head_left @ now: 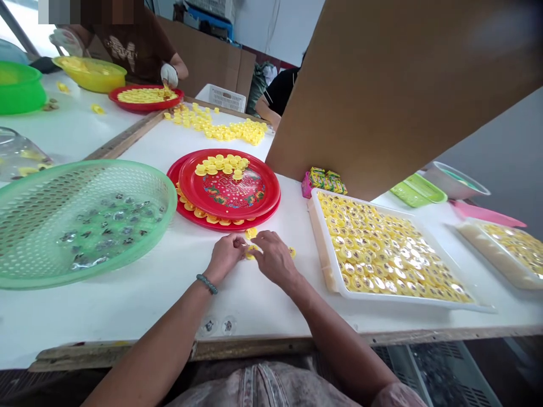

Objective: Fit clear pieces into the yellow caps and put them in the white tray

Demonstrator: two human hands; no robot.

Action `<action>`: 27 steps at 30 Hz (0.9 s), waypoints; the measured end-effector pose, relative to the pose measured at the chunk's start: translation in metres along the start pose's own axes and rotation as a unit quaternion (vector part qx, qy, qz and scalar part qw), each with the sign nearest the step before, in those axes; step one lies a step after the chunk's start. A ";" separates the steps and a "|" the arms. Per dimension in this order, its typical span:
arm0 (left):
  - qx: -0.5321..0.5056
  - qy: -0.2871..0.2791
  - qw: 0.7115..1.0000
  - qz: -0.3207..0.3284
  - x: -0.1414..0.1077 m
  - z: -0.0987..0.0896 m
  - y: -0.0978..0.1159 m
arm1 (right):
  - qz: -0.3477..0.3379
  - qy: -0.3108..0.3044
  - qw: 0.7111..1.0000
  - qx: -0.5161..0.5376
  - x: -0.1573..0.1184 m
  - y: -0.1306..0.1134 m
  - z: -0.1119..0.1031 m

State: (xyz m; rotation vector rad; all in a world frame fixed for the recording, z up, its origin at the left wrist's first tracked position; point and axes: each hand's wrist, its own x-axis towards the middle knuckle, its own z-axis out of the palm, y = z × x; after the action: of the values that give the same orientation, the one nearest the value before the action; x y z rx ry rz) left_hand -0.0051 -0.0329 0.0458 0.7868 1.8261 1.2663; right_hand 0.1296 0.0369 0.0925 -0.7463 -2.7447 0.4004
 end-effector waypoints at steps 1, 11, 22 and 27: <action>-0.006 0.001 1.000 -0.002 0.001 -0.001 0.000 | -0.016 -0.028 0.999 -0.001 0.002 -0.002 0.003; -0.011 0.016 1.000 -0.018 0.006 -0.001 -0.001 | 0.057 0.028 0.995 -0.080 0.007 0.020 0.002; 0.260 0.015 0.956 0.134 -0.004 -0.003 0.016 | 0.006 -0.005 0.997 0.076 -0.003 0.004 0.016; 0.262 -0.011 0.952 0.157 -0.005 -0.003 0.015 | -0.046 -0.033 0.988 0.147 -0.044 -0.027 0.001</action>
State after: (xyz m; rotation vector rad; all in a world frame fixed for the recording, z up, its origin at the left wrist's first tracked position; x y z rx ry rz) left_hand -0.0043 -0.0333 0.0622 1.4204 2.1079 0.9493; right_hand 0.1534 -0.0093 0.0922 -0.5366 -2.6817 0.7988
